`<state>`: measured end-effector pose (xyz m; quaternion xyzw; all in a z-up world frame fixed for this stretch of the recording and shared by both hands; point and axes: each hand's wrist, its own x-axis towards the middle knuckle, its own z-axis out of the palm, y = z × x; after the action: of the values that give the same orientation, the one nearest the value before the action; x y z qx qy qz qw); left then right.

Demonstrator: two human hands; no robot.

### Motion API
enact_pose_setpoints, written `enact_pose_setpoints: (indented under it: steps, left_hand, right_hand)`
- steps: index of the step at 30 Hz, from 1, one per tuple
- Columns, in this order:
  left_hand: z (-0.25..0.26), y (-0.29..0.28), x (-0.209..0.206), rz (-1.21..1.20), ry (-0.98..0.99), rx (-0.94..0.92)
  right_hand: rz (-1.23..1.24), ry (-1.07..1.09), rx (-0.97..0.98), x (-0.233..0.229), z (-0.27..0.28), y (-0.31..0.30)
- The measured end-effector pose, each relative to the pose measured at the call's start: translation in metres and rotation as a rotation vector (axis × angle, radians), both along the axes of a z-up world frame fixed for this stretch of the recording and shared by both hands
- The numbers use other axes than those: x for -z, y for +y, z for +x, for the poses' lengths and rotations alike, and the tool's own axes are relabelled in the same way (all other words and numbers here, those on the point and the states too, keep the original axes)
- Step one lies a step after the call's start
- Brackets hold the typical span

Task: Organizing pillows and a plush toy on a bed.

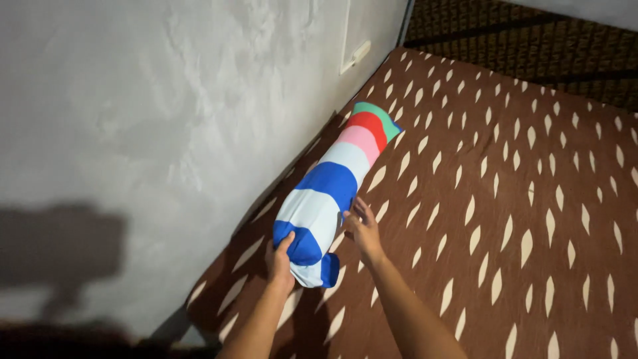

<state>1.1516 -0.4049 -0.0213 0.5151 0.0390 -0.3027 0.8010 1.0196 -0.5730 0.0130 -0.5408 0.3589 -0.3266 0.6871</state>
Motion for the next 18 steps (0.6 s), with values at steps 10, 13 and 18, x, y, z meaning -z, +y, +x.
enact_pose_setpoints:
  steps: [10,13,18]
  left_hand:
    - [0.107,-0.101,0.040,-0.075,0.053,0.091]
    - [0.138,-0.135,0.029,-0.093,0.037,0.109]
    - [0.179,-0.189,0.028,-0.091,0.083,0.166]
  right_hand:
    - [0.160,0.153,0.123,0.001,0.077,-0.046]
    - [0.078,0.091,0.154,0.038,0.116,-0.069]
    - [0.153,0.010,0.202,0.083,0.170,-0.090]
